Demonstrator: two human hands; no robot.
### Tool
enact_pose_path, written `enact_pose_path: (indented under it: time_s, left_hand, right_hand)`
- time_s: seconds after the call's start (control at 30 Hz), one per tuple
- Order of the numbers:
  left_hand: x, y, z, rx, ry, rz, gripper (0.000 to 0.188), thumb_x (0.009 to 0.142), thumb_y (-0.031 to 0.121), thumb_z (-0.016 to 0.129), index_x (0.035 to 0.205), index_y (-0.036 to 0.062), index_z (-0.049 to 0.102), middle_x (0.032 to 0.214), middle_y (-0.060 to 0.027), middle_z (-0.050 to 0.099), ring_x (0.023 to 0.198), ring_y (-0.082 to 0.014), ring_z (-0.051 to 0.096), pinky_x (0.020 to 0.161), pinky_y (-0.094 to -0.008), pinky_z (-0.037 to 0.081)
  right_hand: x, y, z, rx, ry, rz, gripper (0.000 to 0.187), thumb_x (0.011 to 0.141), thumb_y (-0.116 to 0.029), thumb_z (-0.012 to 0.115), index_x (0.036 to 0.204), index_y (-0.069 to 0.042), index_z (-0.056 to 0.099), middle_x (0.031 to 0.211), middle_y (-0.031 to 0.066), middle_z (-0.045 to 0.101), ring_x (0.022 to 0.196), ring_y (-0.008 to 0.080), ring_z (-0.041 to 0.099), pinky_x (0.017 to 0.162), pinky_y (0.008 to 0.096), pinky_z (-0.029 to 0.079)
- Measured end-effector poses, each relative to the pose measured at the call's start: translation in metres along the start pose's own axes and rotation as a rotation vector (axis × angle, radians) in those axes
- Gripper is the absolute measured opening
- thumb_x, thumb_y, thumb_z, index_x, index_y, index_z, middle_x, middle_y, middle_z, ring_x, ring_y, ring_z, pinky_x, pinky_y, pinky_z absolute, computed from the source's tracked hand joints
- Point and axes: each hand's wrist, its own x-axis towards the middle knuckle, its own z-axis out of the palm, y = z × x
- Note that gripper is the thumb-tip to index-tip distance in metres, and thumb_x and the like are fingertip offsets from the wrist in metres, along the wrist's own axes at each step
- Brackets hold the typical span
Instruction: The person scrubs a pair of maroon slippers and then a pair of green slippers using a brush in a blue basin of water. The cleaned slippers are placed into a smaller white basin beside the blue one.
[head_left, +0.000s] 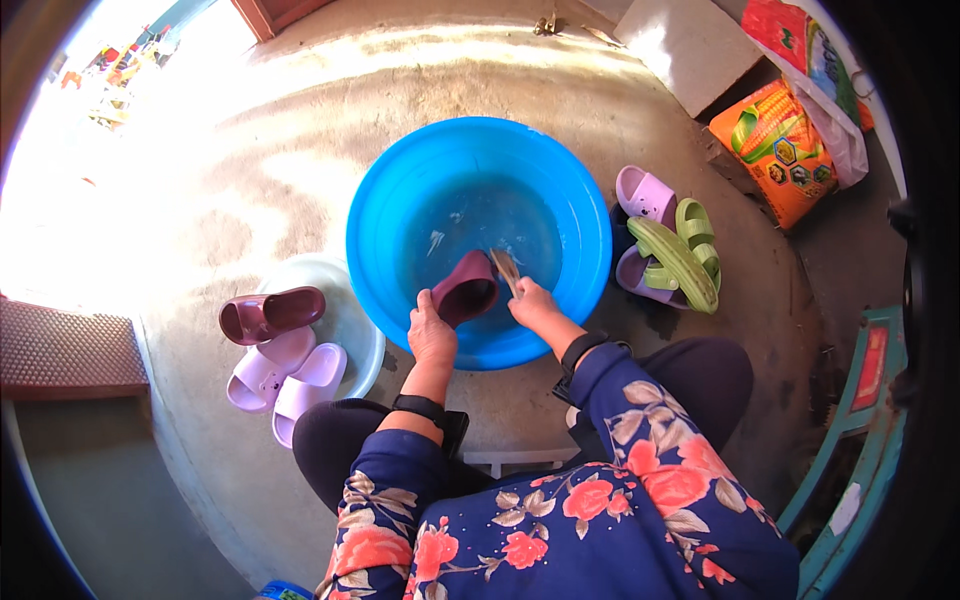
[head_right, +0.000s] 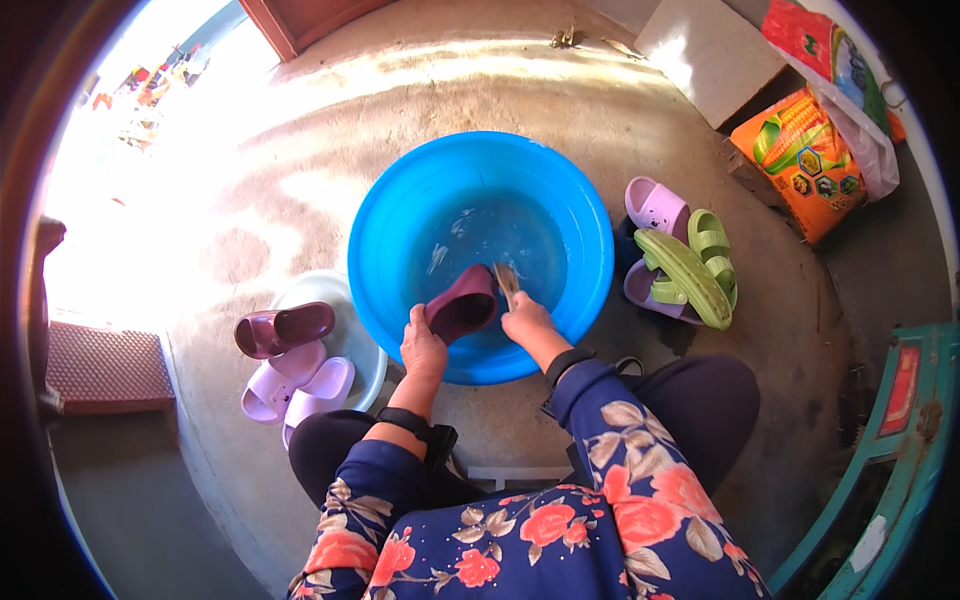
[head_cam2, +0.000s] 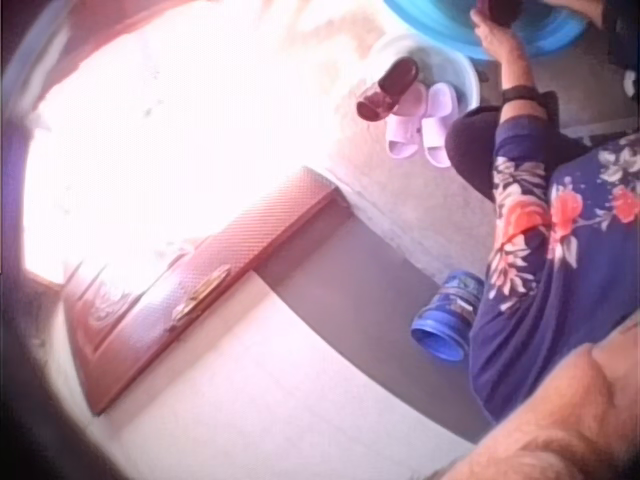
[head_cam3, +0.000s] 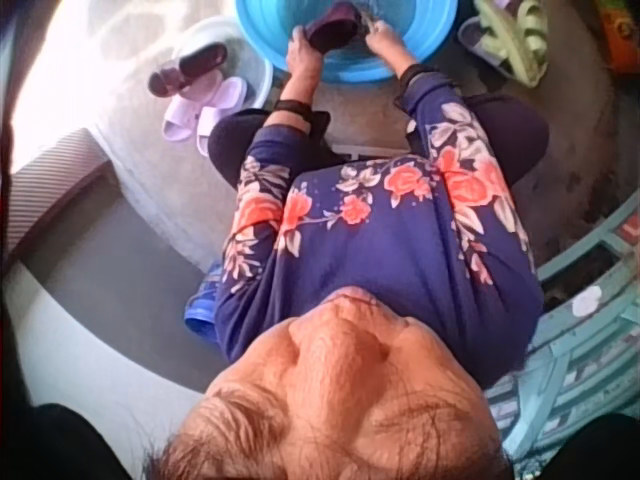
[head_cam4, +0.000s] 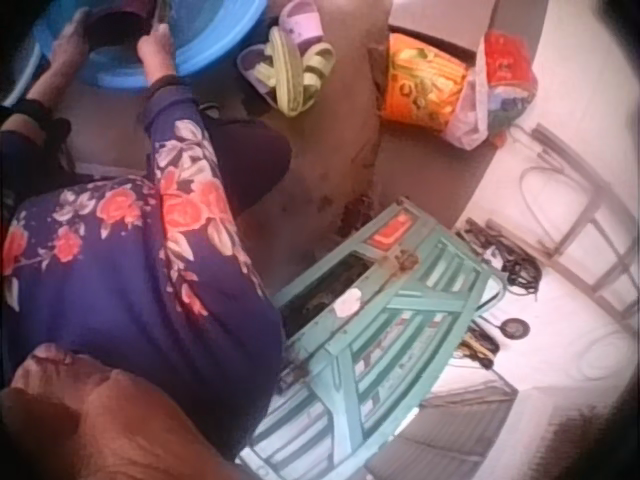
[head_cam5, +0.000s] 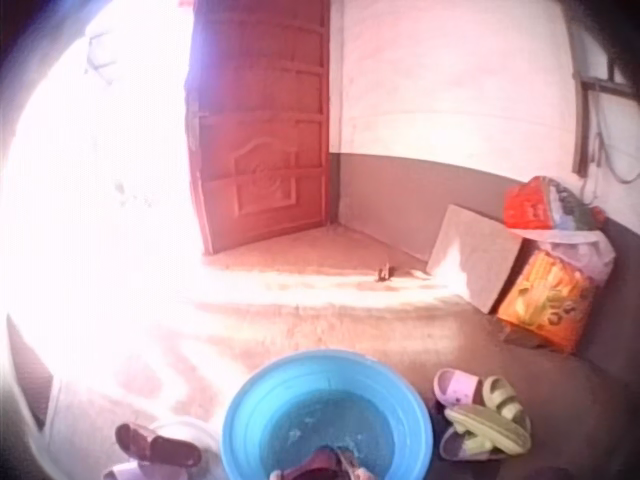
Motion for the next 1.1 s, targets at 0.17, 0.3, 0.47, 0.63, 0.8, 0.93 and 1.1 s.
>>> enact_pose_path:
  time_s: [0.17, 0.3, 0.47, 0.63, 0.8, 0.93, 1.1]
  left_hand:
    - [0.002, 0.001, 0.000, 0.006, -0.007, -0.022, 0.047, 0.073, 0.003, 0.048, 0.116, 0.0160, 0.034, 0.095, -0.0189, 0.050, 0.079, -0.0381, 0.055, 0.067, -0.0430, 0.045]
    - [-0.001, 0.004, 0.002, 0.038, -0.017, -0.016, 0.049, 0.072, 0.000, 0.048, 0.116, 0.0158, 0.034, 0.095, -0.0180, 0.049, 0.078, -0.0369, 0.055, 0.066, -0.0424, 0.045]
    - [-0.006, 0.005, 0.001, 0.025, -0.007, 0.038, 0.051, 0.070, -0.004, 0.049, 0.115, 0.0162, 0.037, 0.095, -0.0163, 0.048, 0.079, -0.0345, 0.055, 0.065, -0.0413, 0.045]
    - [-0.006, 0.004, 0.000, 0.010, -0.012, 0.048, 0.050, 0.070, -0.004, 0.048, 0.115, 0.0163, 0.038, 0.094, -0.0159, 0.049, 0.080, -0.0342, 0.055, 0.065, -0.0409, 0.045]
    - [-0.006, 0.001, 0.001, 0.018, -0.014, 0.048, 0.047, 0.072, -0.002, 0.046, 0.114, 0.0162, 0.037, 0.094, -0.0163, 0.049, 0.080, -0.0350, 0.055, 0.066, -0.0410, 0.046]
    - [-0.001, -0.002, 0.001, -0.086, 0.028, 0.039, 0.046, 0.073, 0.004, 0.049, 0.115, 0.0152, 0.035, 0.096, -0.0177, 0.051, 0.082, -0.0361, 0.054, 0.070, -0.0429, 0.044]
    - [0.012, -0.008, 0.000, -0.197, 0.029, -0.076, 0.046, 0.073, 0.008, 0.051, 0.115, 0.0114, 0.033, 0.094, -0.0203, 0.054, 0.085, -0.0376, 0.052, 0.074, -0.0441, 0.042]
  right_hand:
    - [0.011, 0.020, 0.004, 0.115, 0.077, -0.062, 0.041, 0.069, -0.023, 0.054, 0.108, -0.009, 0.049, 0.103, 0.0181, 0.055, 0.097, 0.0340, 0.051, 0.081, 0.0379, 0.042]
    - [0.020, 0.015, 0.005, 0.275, 0.152, -0.221, 0.042, 0.067, -0.022, 0.054, 0.105, -0.006, 0.050, 0.100, 0.0201, 0.055, 0.094, 0.0351, 0.052, 0.080, 0.0376, 0.042]
    - [-0.016, -0.010, -0.017, 0.138, 0.018, -0.326, 0.040, 0.065, -0.021, 0.055, 0.103, -0.006, 0.051, 0.094, 0.0216, 0.057, 0.089, 0.0365, 0.054, 0.077, 0.0390, 0.044]
    - [-0.077, -0.027, -0.027, -0.015, -0.090, -0.393, 0.037, 0.067, -0.018, 0.054, 0.103, -0.009, 0.050, 0.089, 0.0219, 0.057, 0.083, 0.0366, 0.055, 0.073, 0.0390, 0.045]
    - [-0.039, -0.023, -0.019, -0.001, 0.113, -0.232, 0.034, 0.069, -0.020, 0.052, 0.103, -0.014, 0.050, 0.092, 0.0186, 0.058, 0.086, 0.0370, 0.054, 0.075, 0.0421, 0.044]
    - [0.004, -0.006, -0.010, -0.064, 0.033, -0.107, 0.040, 0.070, -0.022, 0.052, 0.110, -0.016, 0.047, 0.102, 0.0156, 0.056, 0.095, 0.0330, 0.052, 0.079, 0.0394, 0.043]
    - [0.022, 0.022, -0.013, -0.105, -0.051, -0.005, 0.044, 0.069, -0.020, 0.053, 0.113, -0.016, 0.045, 0.109, 0.0145, 0.052, 0.100, 0.0318, 0.050, 0.082, 0.0381, 0.040]
